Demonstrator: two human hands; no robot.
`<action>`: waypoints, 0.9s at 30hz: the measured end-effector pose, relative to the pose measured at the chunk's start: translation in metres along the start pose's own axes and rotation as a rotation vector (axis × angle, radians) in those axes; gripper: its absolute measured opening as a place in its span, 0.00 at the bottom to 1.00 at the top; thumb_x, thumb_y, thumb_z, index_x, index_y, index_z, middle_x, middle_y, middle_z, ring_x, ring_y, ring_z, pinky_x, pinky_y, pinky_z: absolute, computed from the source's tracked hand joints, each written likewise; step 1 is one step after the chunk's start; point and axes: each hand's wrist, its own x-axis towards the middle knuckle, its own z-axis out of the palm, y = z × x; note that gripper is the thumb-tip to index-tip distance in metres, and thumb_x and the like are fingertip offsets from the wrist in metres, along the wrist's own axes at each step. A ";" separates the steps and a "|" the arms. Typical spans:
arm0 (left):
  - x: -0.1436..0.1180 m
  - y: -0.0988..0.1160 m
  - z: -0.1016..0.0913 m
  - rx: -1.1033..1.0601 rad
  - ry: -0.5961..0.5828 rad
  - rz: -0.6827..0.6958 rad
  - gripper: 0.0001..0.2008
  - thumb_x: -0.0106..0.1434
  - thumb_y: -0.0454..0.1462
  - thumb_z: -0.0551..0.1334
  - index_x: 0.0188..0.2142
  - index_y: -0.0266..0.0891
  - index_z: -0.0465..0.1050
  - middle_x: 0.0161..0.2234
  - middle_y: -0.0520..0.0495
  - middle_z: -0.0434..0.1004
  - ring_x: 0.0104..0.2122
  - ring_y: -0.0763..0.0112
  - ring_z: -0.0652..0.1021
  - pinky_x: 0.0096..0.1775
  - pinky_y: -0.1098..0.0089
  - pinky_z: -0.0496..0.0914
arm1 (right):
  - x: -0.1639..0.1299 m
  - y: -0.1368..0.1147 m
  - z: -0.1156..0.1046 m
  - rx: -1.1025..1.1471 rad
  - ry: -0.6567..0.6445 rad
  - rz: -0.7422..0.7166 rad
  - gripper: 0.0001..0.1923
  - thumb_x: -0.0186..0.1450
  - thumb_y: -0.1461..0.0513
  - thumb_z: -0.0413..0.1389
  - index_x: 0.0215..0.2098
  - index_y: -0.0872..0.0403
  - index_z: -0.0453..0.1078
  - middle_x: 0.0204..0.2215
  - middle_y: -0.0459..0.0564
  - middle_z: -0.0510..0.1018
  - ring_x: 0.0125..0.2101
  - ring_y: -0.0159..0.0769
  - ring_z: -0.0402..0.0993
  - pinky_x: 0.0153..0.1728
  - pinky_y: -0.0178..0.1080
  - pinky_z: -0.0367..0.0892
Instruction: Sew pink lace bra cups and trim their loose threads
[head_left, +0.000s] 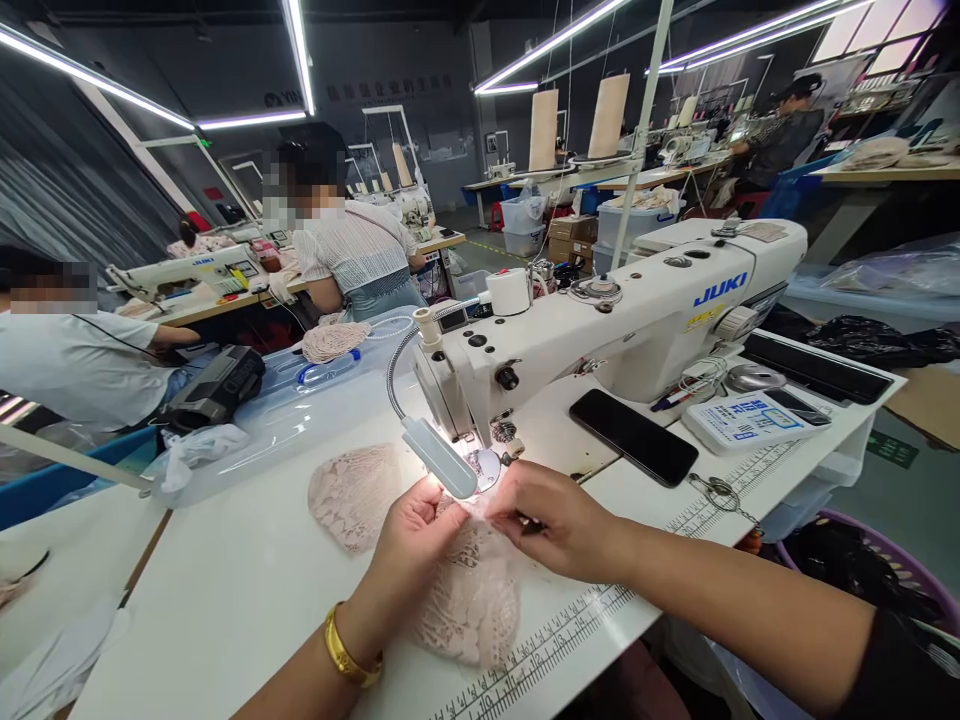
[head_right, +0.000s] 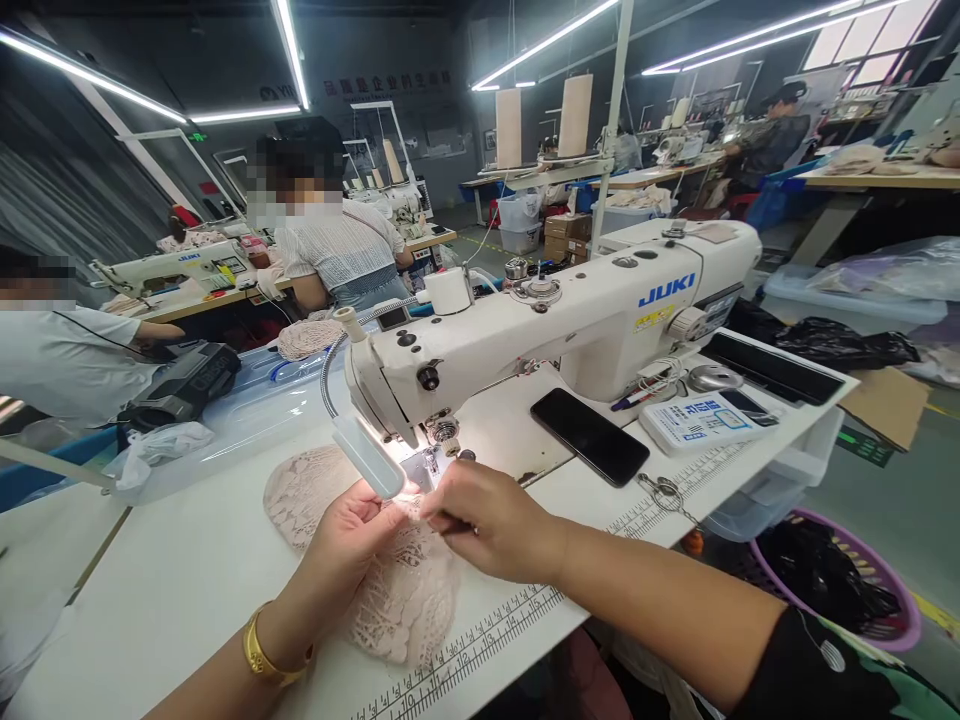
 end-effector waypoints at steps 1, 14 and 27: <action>0.000 0.001 0.001 -0.003 0.009 -0.019 0.12 0.57 0.42 0.71 0.38 0.40 0.77 0.33 0.47 0.82 0.35 0.61 0.80 0.41 0.63 0.74 | -0.001 0.000 0.001 -0.039 -0.029 -0.075 0.09 0.68 0.67 0.53 0.43 0.49 0.71 0.33 0.48 0.72 0.34 0.36 0.68 0.35 0.38 0.66; -0.002 0.001 -0.001 0.061 0.024 -0.029 0.14 0.58 0.47 0.70 0.31 0.40 0.75 0.24 0.50 0.75 0.28 0.64 0.75 0.32 0.67 0.69 | 0.004 -0.002 -0.001 0.140 0.041 0.342 0.11 0.67 0.56 0.63 0.43 0.50 0.69 0.33 0.45 0.69 0.31 0.33 0.66 0.31 0.35 0.64; -0.003 -0.001 -0.006 0.185 0.088 0.029 0.12 0.61 0.45 0.66 0.26 0.41 0.74 0.24 0.50 0.75 0.31 0.61 0.75 0.34 0.66 0.70 | -0.003 0.002 0.008 -0.422 -0.085 -0.216 0.10 0.65 0.70 0.50 0.39 0.49 0.67 0.30 0.47 0.72 0.31 0.37 0.63 0.27 0.37 0.56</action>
